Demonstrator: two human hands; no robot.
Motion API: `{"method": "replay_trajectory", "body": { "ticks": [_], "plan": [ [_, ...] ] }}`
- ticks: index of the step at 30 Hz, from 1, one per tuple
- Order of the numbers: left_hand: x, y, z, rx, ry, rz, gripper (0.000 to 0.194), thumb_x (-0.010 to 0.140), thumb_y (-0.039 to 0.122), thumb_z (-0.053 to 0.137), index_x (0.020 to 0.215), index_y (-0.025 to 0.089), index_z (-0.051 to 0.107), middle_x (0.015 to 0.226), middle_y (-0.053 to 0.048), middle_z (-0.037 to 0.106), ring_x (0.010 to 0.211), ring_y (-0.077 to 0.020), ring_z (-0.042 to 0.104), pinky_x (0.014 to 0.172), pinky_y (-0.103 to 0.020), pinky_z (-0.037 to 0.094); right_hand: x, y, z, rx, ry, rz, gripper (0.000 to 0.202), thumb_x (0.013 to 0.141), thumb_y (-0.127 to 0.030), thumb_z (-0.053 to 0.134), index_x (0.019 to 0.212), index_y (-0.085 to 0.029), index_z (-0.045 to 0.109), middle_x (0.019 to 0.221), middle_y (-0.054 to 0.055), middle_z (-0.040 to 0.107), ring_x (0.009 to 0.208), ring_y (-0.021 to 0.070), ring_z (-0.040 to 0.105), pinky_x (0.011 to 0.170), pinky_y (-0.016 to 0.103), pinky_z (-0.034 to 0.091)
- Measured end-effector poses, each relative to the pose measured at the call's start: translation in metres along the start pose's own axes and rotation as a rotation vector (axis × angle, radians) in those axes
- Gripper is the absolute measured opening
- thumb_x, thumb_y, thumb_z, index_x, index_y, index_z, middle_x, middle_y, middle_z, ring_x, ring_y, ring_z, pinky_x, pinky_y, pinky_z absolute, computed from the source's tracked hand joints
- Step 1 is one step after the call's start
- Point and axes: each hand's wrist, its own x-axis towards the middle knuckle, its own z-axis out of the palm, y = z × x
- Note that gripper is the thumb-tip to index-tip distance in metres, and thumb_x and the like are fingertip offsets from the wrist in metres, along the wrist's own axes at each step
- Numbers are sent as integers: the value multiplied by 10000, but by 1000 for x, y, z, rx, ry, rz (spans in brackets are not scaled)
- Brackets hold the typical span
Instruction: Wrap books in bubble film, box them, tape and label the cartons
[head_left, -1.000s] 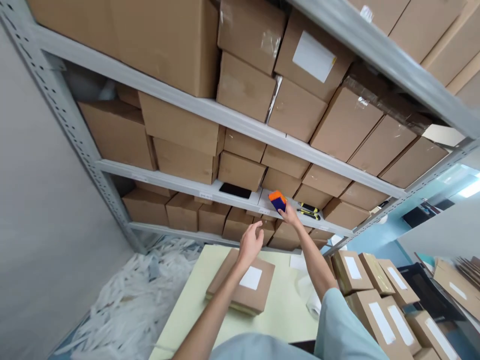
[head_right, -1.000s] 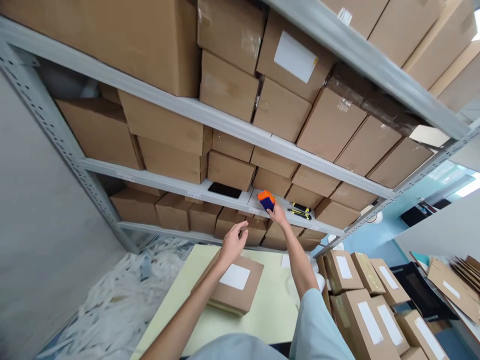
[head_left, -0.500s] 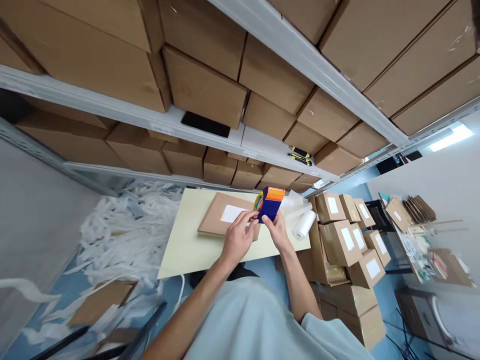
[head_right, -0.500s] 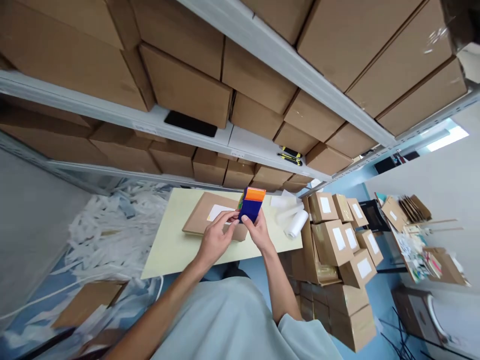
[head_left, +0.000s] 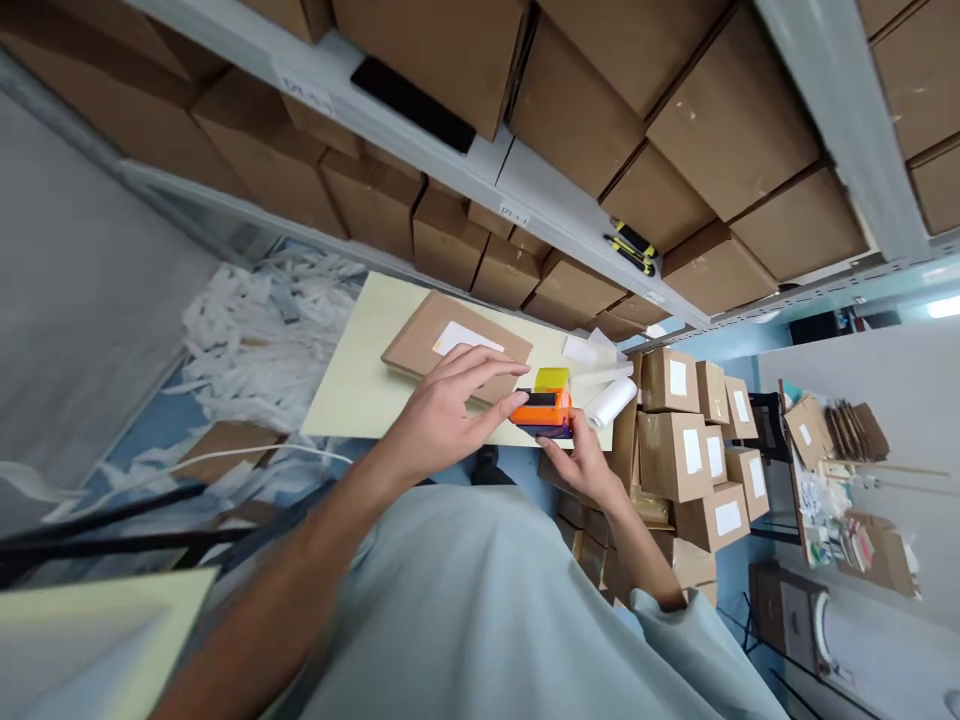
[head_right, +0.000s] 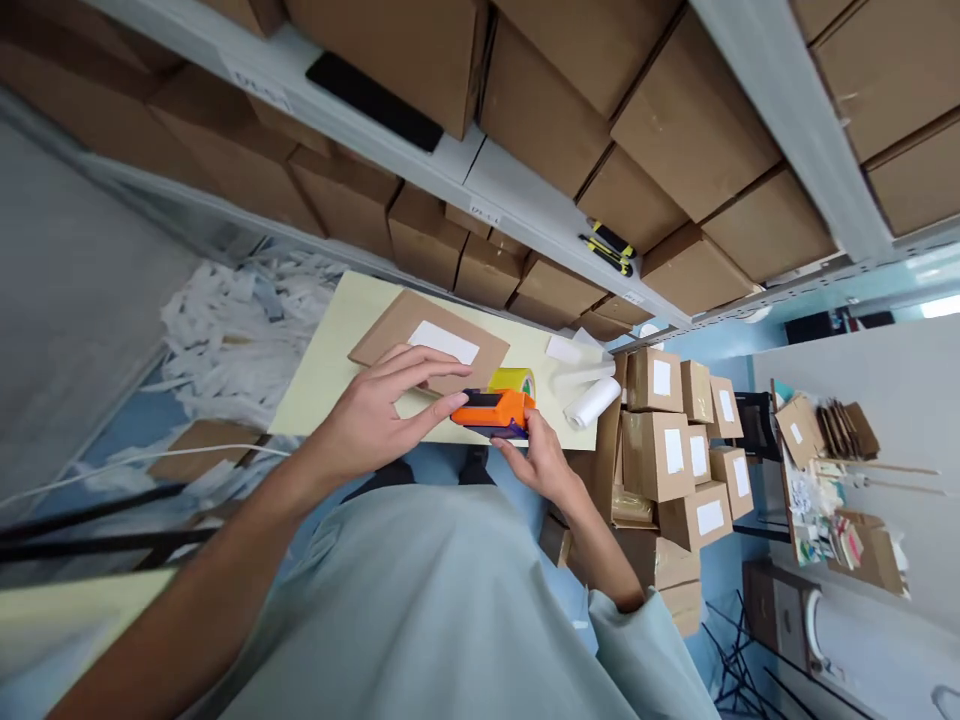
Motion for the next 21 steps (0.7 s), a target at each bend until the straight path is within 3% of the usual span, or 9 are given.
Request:
{"method": "replay_trajectory", "body": {
  "ticks": [6, 11, 16, 21],
  "plan": [
    [-20, -4, 55, 10, -45, -142, 261, 1026, 456, 655, 1038, 278, 845, 1058, -61, 825, 1071, -269, 736, 1016, -417, 612, -12, 55, -41, -64, -198, -102, 377, 1104, -500, 667, 1350, -235, 562, 1151, 118, 738, 1016, 280, 734, 923, 416, 613],
    [-51, -9, 96, 27, 16, -280, 241, 1012, 441, 674, 966, 272, 839, 980, -49, 813, 926, -226, 728, 882, -344, 616, -15, 97, -56, -110, -367, -225, 332, 1068, -477, 693, 1268, -240, 574, 1052, 96, 733, 927, 276, 704, 839, 392, 591],
    [-91, -22, 130, 12, 155, -504, 259, 963, 490, 735, 927, 254, 835, 913, -30, 792, 744, -174, 648, 663, -276, 540, -10, 118, -50, -168, -529, -211, 345, 973, -477, 719, 1197, -251, 585, 952, 33, 715, 829, 245, 674, 778, 346, 552],
    [-137, -63, 169, -172, 327, -712, 341, 925, 555, 730, 948, 230, 832, 805, -30, 786, 681, -177, 649, 630, -278, 541, -1, 132, -26, -226, -753, -98, 404, 1001, -601, 701, 1170, -245, 616, 888, -8, 717, 745, 214, 685, 687, 283, 490]
  ]
}}
